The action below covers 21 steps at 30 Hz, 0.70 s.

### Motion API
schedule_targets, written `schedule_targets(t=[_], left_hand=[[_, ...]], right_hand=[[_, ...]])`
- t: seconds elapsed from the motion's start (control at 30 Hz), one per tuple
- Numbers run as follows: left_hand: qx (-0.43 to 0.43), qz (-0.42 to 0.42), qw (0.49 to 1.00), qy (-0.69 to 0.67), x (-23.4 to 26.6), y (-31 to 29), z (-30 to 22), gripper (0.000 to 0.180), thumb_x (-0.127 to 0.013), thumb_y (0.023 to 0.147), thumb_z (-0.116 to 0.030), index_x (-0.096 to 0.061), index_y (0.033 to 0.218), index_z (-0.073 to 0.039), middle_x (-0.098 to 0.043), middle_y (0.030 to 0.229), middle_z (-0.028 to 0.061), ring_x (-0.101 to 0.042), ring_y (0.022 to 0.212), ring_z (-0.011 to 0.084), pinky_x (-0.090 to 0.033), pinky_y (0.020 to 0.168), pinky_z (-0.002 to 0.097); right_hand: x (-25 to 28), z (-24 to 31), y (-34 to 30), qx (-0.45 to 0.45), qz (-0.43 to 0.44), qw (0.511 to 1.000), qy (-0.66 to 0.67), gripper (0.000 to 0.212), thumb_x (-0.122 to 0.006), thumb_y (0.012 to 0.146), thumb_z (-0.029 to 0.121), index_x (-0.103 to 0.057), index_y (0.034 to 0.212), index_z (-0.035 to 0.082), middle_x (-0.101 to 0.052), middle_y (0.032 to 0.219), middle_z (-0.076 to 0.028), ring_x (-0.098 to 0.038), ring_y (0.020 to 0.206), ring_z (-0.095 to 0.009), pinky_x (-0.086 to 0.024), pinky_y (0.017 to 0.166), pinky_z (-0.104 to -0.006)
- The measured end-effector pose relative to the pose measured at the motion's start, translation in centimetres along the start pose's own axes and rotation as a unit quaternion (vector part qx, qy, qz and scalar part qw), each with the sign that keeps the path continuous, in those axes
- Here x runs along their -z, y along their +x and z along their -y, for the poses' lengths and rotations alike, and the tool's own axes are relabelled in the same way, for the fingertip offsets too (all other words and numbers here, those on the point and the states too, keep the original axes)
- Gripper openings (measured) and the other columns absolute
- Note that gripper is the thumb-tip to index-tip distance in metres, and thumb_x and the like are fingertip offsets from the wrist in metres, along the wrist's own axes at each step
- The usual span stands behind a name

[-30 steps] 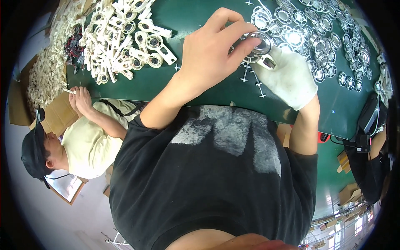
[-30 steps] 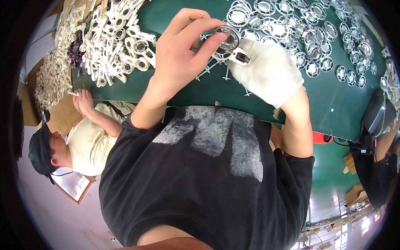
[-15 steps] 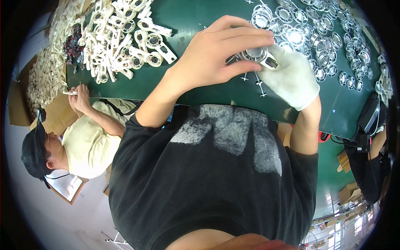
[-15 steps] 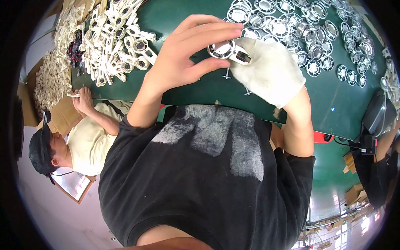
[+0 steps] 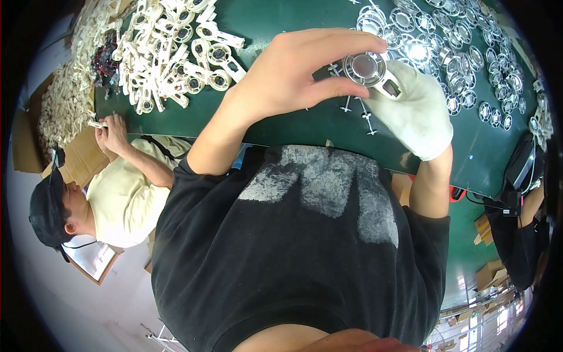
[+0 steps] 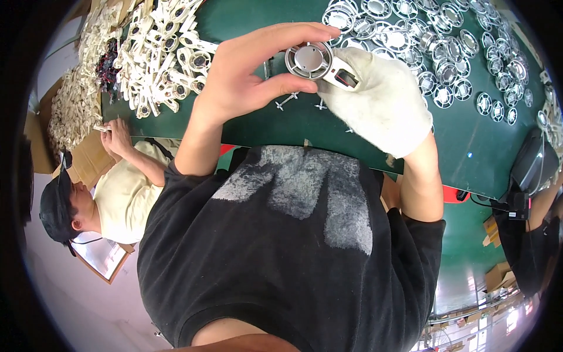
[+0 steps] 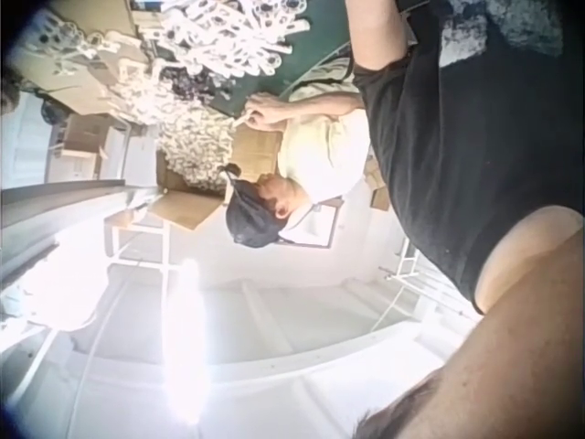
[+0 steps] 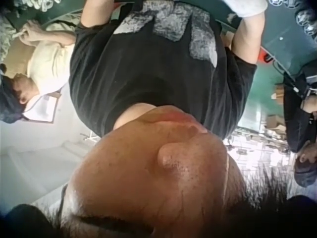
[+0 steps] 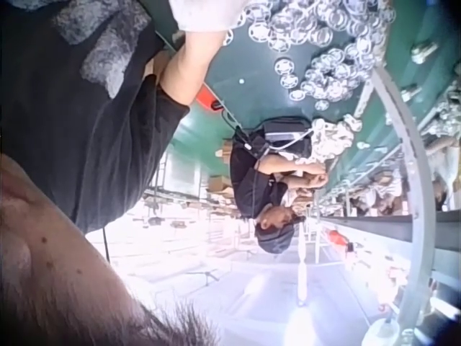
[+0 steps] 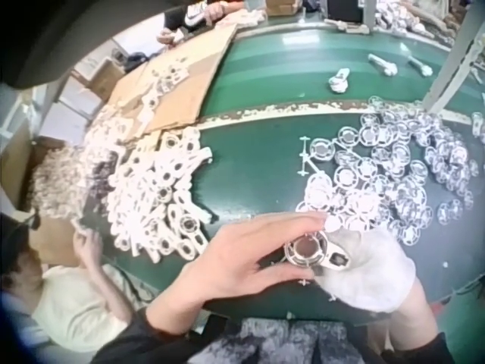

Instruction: The person assembles small white plastic components into circular metal frames by hand, working on a production line.

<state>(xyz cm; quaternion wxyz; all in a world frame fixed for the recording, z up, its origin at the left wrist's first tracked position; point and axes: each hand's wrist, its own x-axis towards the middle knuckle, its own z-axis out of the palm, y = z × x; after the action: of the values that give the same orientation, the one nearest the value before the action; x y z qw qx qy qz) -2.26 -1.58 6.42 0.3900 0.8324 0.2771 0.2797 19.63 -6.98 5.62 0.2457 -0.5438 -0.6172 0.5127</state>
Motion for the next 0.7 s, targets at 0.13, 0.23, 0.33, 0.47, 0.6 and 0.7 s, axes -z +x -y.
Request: schedule_targets(t=[0.13, 0.23, 0.33, 0.47, 0.6, 0.7], left_hand=[[-0.035, 0.012, 0.999, 0.011, 0.2, 0.4, -0.4, 0.054, -0.083, 0.077, -0.014, -0.067, 0.127, -0.003, -0.071, 0.129, 0.0107, -0.067, 0.121, 0.0289, -0.055, 0.100, 0.0357], [-0.085, 0.029, 0.996, -0.011, -0.3, 0.3, 0.0, 0.063, -0.079, 0.079, -0.003, -0.058, 0.139, -0.002, -0.065, 0.138, 0.0149, -0.063, 0.126, 0.0343, -0.053, 0.100, 0.0375], [-0.067, 0.009, 0.995, -0.080, -1.1, 0.2, -0.3, 0.081, -0.072, 0.084, 0.000, -0.033, 0.155, 0.002, -0.060, 0.142, 0.0224, -0.063, 0.127, 0.0327, -0.048, 0.107, 0.0395], [-0.033, -0.100, 0.953, -0.285, -3.0, 0.2, 0.4, 0.056, -0.065, 0.097, -0.007, -0.044, 0.147, 0.005, -0.064, 0.133, 0.0235, -0.063, 0.125, 0.0351, -0.049, 0.107, 0.0425], [0.036, -0.047, 0.951, -0.304, -2.7, 0.0, 0.5, 0.030, -0.067, 0.095, -0.001, -0.064, 0.123, 0.008, -0.068, 0.124, 0.0225, -0.066, 0.118, 0.0305, -0.053, 0.101, 0.0380], [0.077, -0.027, 0.952, -0.295, -2.0, 0.9, -0.1, 0.022, -0.072, 0.089, 0.003, -0.073, 0.111, 0.004, -0.072, 0.118, 0.0162, -0.069, 0.113, 0.0235, -0.055, 0.096, 0.0335]], right_hand=[[1.0, 0.6, 0.1, -0.033, 0.078, 0.994, 0.074, 0.032, -0.065, 0.088, 0.030, -0.072, 0.109, 0.007, -0.068, 0.074, -0.008, -0.067, 0.064, -0.015, -0.052, 0.061, -0.0297], [1.8, 0.7, -0.2, -0.011, 0.147, 0.965, 0.219, 0.036, -0.062, 0.092, 0.034, -0.069, 0.110, 0.003, -0.070, 0.081, -0.011, -0.068, 0.068, -0.020, -0.052, 0.065, -0.0338], [-0.4, 1.5, 0.2, -0.006, -0.007, 0.997, 0.071, 0.039, -0.062, 0.094, 0.039, -0.069, 0.106, 0.003, -0.071, 0.083, -0.016, -0.071, 0.072, -0.033, -0.054, 0.069, -0.0415], [-1.4, 0.8, 0.5, 0.044, -0.072, 0.996, -0.014, 0.040, -0.064, 0.095, 0.045, -0.069, 0.108, 0.007, -0.070, 0.082, -0.018, -0.071, 0.076, -0.039, -0.055, 0.069, -0.0443], [-2.6, -0.9, 0.1, 0.142, -0.123, 0.971, -0.148, 0.031, -0.069, 0.095, 0.039, -0.069, 0.102, 0.009, -0.068, 0.074, -0.014, -0.069, 0.068, -0.039, -0.055, 0.060, -0.0462], [-2.8, -1.5, -0.3, 0.152, -0.146, 0.968, -0.133, 0.030, -0.069, 0.095, 0.035, -0.070, 0.106, 0.007, -0.069, 0.076, -0.014, -0.069, 0.067, -0.038, -0.055, 0.060, -0.0431]])
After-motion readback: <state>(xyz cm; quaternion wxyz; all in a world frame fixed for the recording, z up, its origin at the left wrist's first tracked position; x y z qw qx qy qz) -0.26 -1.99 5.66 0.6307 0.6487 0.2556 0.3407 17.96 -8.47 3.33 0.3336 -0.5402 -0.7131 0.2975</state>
